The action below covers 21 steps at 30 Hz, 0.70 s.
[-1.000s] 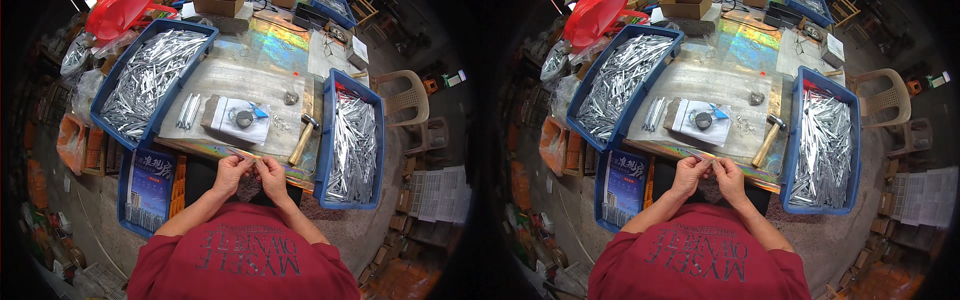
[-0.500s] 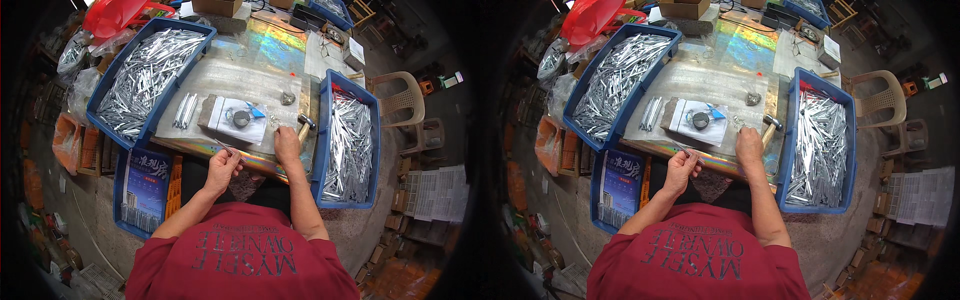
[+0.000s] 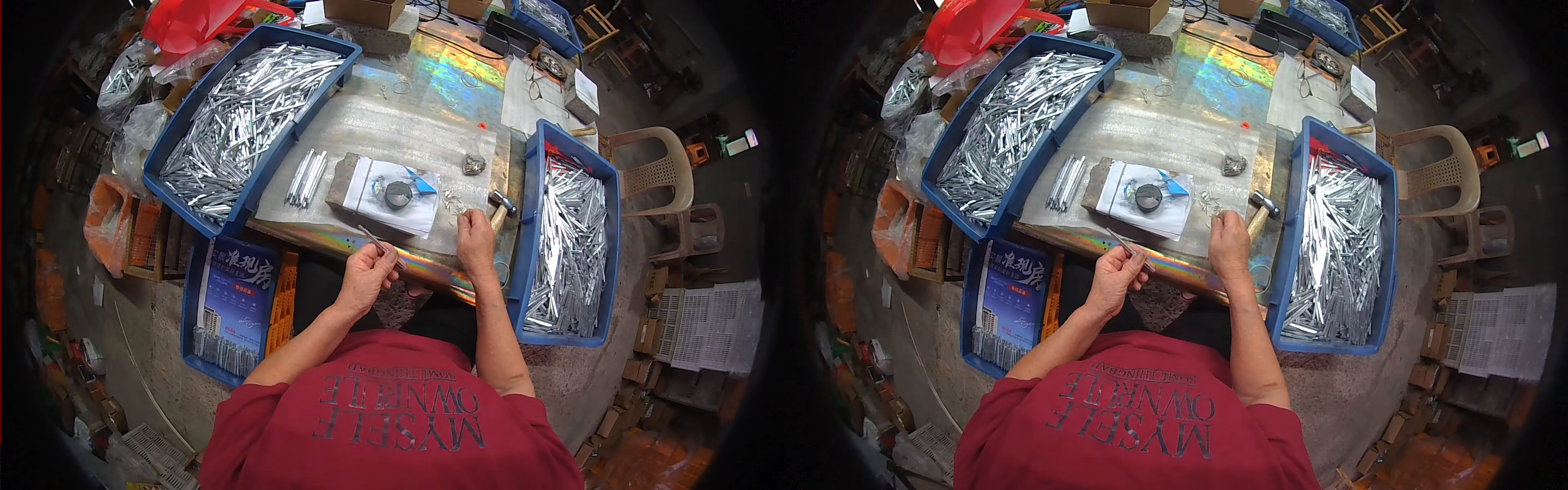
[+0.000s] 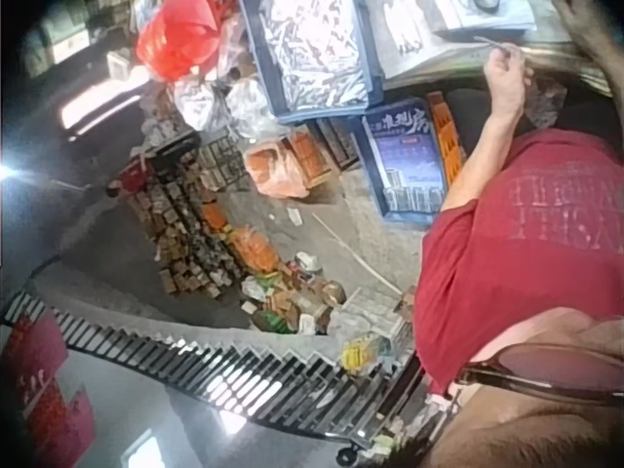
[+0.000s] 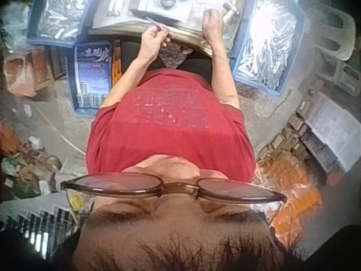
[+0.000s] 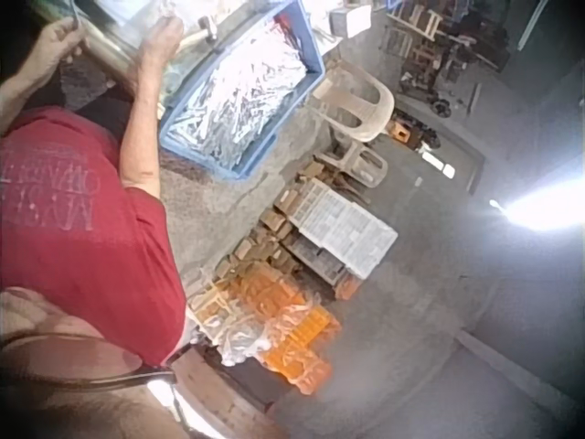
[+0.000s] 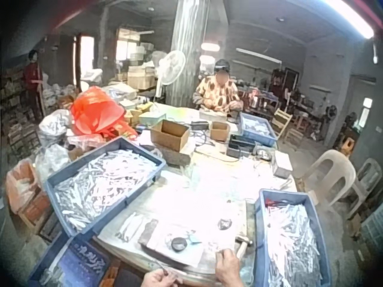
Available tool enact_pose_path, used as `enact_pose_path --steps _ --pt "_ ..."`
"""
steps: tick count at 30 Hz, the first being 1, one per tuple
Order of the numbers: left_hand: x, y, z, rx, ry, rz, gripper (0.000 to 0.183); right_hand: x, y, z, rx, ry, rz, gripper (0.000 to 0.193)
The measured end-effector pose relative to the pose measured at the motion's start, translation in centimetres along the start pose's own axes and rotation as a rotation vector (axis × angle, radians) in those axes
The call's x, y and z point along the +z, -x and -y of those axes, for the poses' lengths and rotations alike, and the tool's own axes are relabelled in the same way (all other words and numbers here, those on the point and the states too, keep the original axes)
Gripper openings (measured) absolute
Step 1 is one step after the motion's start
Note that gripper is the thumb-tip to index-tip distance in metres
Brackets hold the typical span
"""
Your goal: The person assembles metal hardware by attaching small components onto metal pins by hand and securing them with a hammer on a small metal block.
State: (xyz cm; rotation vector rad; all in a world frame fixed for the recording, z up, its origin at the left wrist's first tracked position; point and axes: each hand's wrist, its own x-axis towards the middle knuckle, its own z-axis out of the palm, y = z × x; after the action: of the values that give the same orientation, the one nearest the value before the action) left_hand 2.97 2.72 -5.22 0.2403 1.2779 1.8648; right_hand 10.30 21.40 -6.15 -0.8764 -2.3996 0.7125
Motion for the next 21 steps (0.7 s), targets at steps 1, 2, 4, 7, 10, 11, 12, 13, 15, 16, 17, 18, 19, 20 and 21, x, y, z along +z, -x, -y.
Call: enact_pose_path --steps 1,2,4,7,10,11,12,13,15,16,17,18,19,20,21 --pt "0.0 0.0 0.0 -0.002 -0.003 0.009 0.016 -0.2 0.1 0.0 0.062 -0.104 0.032 0.012" --pt "0.0 -0.1 -0.1 0.000 -0.001 0.007 0.016 -0.3 0.3 0.0 0.124 -0.208 0.065 0.013" --pt "0.1 -0.2 -0.2 0.013 -0.033 0.021 0.016 -0.4 0.9 -0.3 0.206 -0.458 0.140 0.014" --pt "0.4 -0.3 -0.5 0.009 -0.094 0.048 0.015 -1.2 1.7 0.8 0.373 -0.875 0.283 0.016" --pt "0.8 -0.5 -0.5 0.085 -0.104 0.097 0.015 -1.8 2.3 2.3 0.494 -1.145 0.400 0.015" --pt "0.9 -0.6 -0.6 0.110 -0.155 0.126 0.014 -1.9 2.5 2.6 0.532 -1.246 0.443 0.015" --pt "1.0 -0.7 -0.6 0.111 -0.154 0.123 0.014 -2.0 2.7 3.1 0.532 -1.246 0.447 0.015" --pt "1.1 -0.7 -0.6 0.123 -0.182 0.137 0.015 -2.0 2.9 3.7 0.553 -1.269 0.458 0.015" --pt "1.0 -1.0 -0.4 0.157 -0.232 0.162 0.014 -2.2 3.2 4.4 0.575 -1.291 0.472 0.015" --pt "1.0 -1.1 -0.1 0.157 -0.231 0.159 0.014 -2.2 3.3 4.7 0.568 -1.299 0.506 0.014" --pt "1.0 -1.3 0.0 0.195 -0.272 0.159 0.013 -2.1 3.5 4.8 0.560 -1.307 0.540 0.014" --pt "1.0 -1.4 0.1 0.232 -0.314 0.159 0.012 -2.0 3.7 4.9 0.561 -1.307 0.544 0.014" --pt "1.1 -1.4 0.1 0.231 -0.314 0.157 0.012 -1.9 3.8 4.9 0.561 -1.293 0.571 0.014" --pt "1.1 -1.5 0.0 0.226 -0.321 0.158 0.012 -1.8 3.9 5.0 0.561 -1.278 0.598 0.014" --pt "1.2 -1.5 -0.1 0.221 -0.327 0.160 0.011 -1.6 4.1 5.2 0.580 -1.272 0.597 0.014"
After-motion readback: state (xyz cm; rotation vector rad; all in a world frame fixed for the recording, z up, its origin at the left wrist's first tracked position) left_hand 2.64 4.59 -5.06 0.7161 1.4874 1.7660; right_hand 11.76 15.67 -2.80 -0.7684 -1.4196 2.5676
